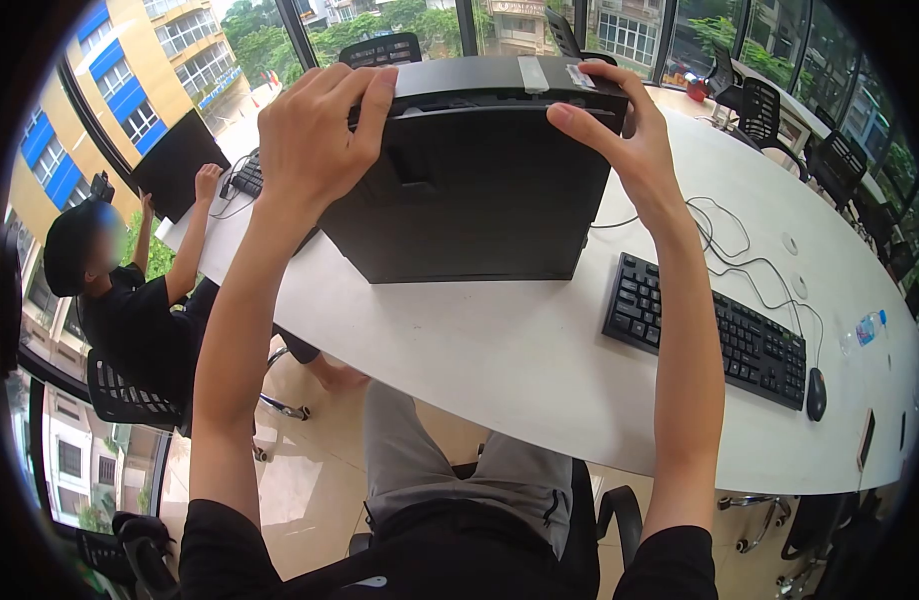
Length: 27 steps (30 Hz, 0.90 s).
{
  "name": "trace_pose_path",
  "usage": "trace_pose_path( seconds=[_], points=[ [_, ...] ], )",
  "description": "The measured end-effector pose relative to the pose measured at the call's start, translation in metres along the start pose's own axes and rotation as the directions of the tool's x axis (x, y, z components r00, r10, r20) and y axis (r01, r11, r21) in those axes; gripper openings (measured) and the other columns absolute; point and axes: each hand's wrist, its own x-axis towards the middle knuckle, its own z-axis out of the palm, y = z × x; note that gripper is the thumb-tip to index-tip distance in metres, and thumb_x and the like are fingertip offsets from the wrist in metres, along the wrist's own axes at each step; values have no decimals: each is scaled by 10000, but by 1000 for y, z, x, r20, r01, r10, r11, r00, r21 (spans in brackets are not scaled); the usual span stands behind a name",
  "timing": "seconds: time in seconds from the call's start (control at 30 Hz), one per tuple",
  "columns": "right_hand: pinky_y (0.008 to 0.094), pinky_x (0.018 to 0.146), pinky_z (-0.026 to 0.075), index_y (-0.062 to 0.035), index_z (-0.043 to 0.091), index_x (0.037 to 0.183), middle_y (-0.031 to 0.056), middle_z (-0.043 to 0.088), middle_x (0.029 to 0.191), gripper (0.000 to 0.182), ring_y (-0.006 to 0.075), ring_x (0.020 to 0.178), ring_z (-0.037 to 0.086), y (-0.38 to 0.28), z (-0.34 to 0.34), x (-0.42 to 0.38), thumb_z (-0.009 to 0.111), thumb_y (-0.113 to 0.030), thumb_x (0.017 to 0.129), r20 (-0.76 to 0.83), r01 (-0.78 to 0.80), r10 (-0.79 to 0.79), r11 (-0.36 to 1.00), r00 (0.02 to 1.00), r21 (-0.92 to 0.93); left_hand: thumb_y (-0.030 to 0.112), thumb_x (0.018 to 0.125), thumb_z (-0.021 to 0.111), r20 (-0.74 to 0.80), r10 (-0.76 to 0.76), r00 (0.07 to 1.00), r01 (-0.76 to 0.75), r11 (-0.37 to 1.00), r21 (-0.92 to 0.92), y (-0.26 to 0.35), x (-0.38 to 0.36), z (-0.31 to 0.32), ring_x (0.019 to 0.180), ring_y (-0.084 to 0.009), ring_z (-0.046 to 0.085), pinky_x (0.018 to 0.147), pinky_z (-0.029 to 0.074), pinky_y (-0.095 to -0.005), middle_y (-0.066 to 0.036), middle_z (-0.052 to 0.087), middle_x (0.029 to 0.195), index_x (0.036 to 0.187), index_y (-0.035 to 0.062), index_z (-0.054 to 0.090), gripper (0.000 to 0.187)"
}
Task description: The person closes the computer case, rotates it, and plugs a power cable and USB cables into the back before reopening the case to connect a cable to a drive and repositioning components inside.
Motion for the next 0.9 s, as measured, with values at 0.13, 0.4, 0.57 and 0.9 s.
trace_pose_path(
  seconds=[0.13, 0.4, 0.57, 0.9],
  points=[
    [349, 1055, 493, -42, 647, 1378, 146, 702, 1223, 749, 228, 1170, 666, -10, -2, -4, 901, -477, 824, -8, 38, -39, 993, 999, -113, 401, 1036, 628, -71, 42, 997, -42, 999, -7, -5, -1, 6, 664, -198, 674, 566, 503, -364, -25, 658, 666, 871, 118, 815, 377],
    [443, 1101, 505, 22, 746, 1209, 185, 653, 1425, 734, 335, 1270, 662, -20, 1, -7, 920, -545, 778, 16, 308, -375, 734, 927, -605, 365, 1068, 572, -95, 14, 995, -14, 1000, 1, -10, 6, 15, 613, -204, 635, 541, 469, -379, -25, 595, 605, 795, 102, 778, 431],
    [395, 997, 548, 15, 770, 1125, 173, 754, 1212, 731, 310, 1122, 729, -39, 7, 7, 931, -584, 738, 84, 321, -358, 677, 930, -662, 329, 1080, 547, -127, -21, 992, 20, 1000, -7, -6, 7, 19, 606, -251, 629, 549, 458, -395, -50, 597, 614, 722, 79, 705, 464],
    [459, 1094, 497, 14, 739, 1257, 198, 740, 1272, 958, 370, 1193, 692, -73, 50, 46, 811, -783, 731, 427, 398, -59, 492, 902, -774, 322, 1086, 534, -170, -24, 985, 28, 999, 22, -6, 6, 22, 591, -262, 637, 537, 463, -397, -52, 609, 614, 696, 85, 685, 481]
  ],
)
